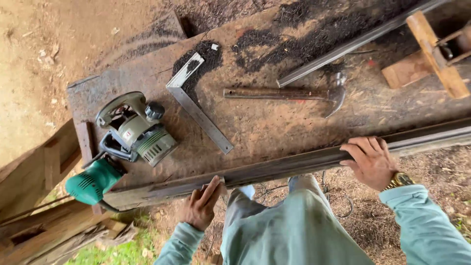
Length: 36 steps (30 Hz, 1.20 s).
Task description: Inspecting and hand-polishing a long piece of dark wood molding at a workshop workbench.
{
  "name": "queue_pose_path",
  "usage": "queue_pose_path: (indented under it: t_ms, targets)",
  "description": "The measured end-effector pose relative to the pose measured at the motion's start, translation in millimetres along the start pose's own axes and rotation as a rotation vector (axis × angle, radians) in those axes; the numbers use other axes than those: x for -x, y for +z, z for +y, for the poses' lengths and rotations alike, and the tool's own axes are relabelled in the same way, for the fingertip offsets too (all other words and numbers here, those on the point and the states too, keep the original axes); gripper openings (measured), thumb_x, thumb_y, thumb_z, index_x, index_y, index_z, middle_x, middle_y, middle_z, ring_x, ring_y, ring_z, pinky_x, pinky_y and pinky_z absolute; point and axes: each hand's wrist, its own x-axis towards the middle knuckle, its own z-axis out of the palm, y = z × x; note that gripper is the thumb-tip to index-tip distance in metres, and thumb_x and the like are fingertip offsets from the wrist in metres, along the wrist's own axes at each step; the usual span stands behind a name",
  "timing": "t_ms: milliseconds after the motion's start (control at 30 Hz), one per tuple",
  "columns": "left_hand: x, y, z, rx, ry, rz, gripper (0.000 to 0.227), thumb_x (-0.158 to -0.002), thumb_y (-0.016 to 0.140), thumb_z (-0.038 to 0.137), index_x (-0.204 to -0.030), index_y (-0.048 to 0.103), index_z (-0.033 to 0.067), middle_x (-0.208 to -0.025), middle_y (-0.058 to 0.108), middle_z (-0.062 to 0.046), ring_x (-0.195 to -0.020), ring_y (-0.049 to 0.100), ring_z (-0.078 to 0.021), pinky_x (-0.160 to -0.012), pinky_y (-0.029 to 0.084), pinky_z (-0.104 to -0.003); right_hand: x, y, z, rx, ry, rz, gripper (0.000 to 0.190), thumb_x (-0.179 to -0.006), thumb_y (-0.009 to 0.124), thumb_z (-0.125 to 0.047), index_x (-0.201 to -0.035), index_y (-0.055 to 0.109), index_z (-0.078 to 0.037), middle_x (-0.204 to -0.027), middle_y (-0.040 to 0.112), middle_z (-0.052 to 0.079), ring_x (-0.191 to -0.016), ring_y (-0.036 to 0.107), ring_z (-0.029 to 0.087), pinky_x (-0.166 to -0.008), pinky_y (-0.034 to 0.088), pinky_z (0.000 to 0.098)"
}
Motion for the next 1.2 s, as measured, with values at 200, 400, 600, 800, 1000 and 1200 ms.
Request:
queue_pose_path:
  t_ms: [200,400,600,800,1000,1200]
  targets:
    - [32,19,-72,-0.055,0.038,-0.183,0.062,-0.084,0.06,-0.008,-0.135,0.067,0.025,-0.143,0.057,-0.006,-0.083,0.065,-0.0257,-0.049,0.054,-0.032,-8,12,-14,-0.008,0.265,-0.084,0.058,-0.064,0.084,-0.053,-0.106,0.068,-0.016,-0.118,0.062,0.005,-0.115,0.053,0.03,-0.102,0.037,0.0492]
    - [36,-16,-112,0.064,0.124,-0.162,0.074,-0.072,0.062,-0.005,-0.138,0.064,0.0284,-0.129,0.055,-0.008,-0.092,0.067,-0.0291,-0.062,0.061,-0.04,-11,18,-8,0.011,0.39,-0.095,0.055,-0.053,0.091,-0.047,-0.099,0.07,-0.025,-0.118,0.064,-0.001,-0.122,0.054,0.027,-0.108,0.036,0.0466]
    - [5,-46,-97,0.012,0.265,0.02,0.051,-0.08,0.074,0.029,-0.13,0.065,0.0201,-0.118,0.06,-0.006,-0.089,0.06,-0.028,-0.071,0.051,-0.044,-10,25,4,0.0,0.374,-0.12,0.056,-0.051,0.092,-0.049,-0.098,0.071,-0.025,-0.117,0.065,0.001,-0.123,0.054,0.028,-0.113,0.033,0.0473]
    - [24,-38,-136,0.09,0.343,-0.049,0.042,-0.08,0.067,0.012,-0.121,0.073,0.0143,-0.113,0.064,-0.005,-0.088,0.058,-0.0254,-0.072,0.05,-0.04,15,45,14,0.072,0.42,-0.127,0.058,-0.054,0.091,-0.053,-0.101,0.072,-0.025,-0.118,0.067,-0.002,-0.115,0.054,0.026,-0.111,0.036,0.0435]
    - [54,-8,-152,0.069,0.298,0.069,0.047,-0.08,0.067,0.007,-0.125,0.075,0.0172,-0.116,0.064,-0.007,-0.096,0.06,-0.0272,-0.077,0.053,-0.041,11,43,9,0.138,0.438,-0.135,0.062,-0.047,0.094,-0.054,-0.098,0.073,-0.026,-0.118,0.068,-0.003,-0.118,0.056,0.025,-0.109,0.037,0.0439]
    - [-2,-6,-85,0.115,0.35,-0.007,0.049,-0.086,0.065,0.014,-0.135,0.066,0.0075,-0.124,0.06,-0.012,-0.1,0.06,-0.0302,-0.083,0.053,-0.045,88,197,171,-0.295,0.198,0.147,0.059,-0.056,0.096,-0.039,-0.098,0.062,-0.016,-0.094,0.057,0.001,-0.087,0.057,0.015,-0.082,0.043,0.0273]
